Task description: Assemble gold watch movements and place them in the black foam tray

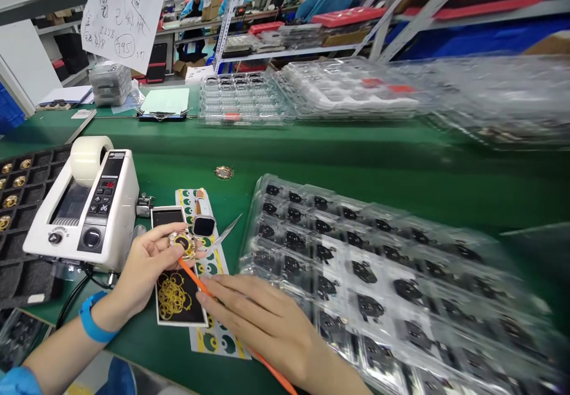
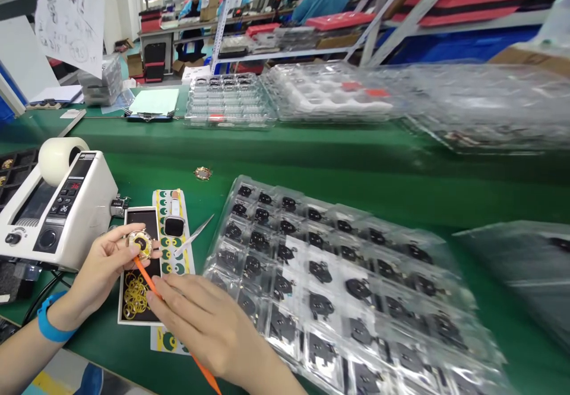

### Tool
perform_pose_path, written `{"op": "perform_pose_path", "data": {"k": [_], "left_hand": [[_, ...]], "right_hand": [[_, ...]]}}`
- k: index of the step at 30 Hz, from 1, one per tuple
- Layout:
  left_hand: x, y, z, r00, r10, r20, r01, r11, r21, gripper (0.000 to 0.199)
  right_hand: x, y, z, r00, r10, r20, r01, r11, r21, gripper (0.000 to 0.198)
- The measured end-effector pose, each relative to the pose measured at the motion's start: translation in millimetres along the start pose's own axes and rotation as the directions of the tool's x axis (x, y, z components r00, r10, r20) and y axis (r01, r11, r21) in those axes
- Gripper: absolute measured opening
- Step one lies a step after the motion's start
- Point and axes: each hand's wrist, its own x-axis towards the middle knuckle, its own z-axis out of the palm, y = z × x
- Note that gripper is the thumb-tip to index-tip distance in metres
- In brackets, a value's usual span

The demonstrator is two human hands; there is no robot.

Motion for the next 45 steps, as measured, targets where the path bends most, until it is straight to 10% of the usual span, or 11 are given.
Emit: {"op": "perform_pose_path", "data": {"k": [12, 20, 25, 30, 36, 45], "left_hand": [[-5, -13, 13, 0.999, -0.042, 0.02, 0.04, 0.997, 0.063, 0.053], [3, -21, 5, 0.998, -0.033, -0.047, 0.04, 0.988, 0.147, 0.049], [3, -17, 4, 0.997, -0.066, -0.048, 0.072, 0.991, 0.115, 0.042], [2, -13, 7, 0.999, -0.05, -0.01, 0.051, 0.99, 0.132, 0.031], [-1, -14, 6, 1.0, 0.023, -0.012, -0.019, 0.961, 0.277, 0.021], [-7, -22, 9, 0.998, 0.047, 0.053, -0.061, 0.945, 0.322, 0.029]], "right_hand": [[6, -9, 6, 0.856, 0.422, -0.299, -0.373, 0.904, 0.207, 0.024], [-1, -8, 26, 0.989, 0.06, -0.134, -0.086, 0.977, -0.197, 0.026], [-2, -7, 23, 0.992, 0.067, -0.107, -0.084, 0.983, -0.164, 0.025], [-3, -3, 8, 0.885, 0.338, -0.321, -0.344, 0.938, 0.041, 0.023], [-8, -4, 8, 0.75, 0.587, -0.305, -0.532, 0.809, 0.248, 0.028], [2, -15, 26, 0.852, 0.456, -0.257, -0.47, 0.882, 0.005, 0.013]]}}
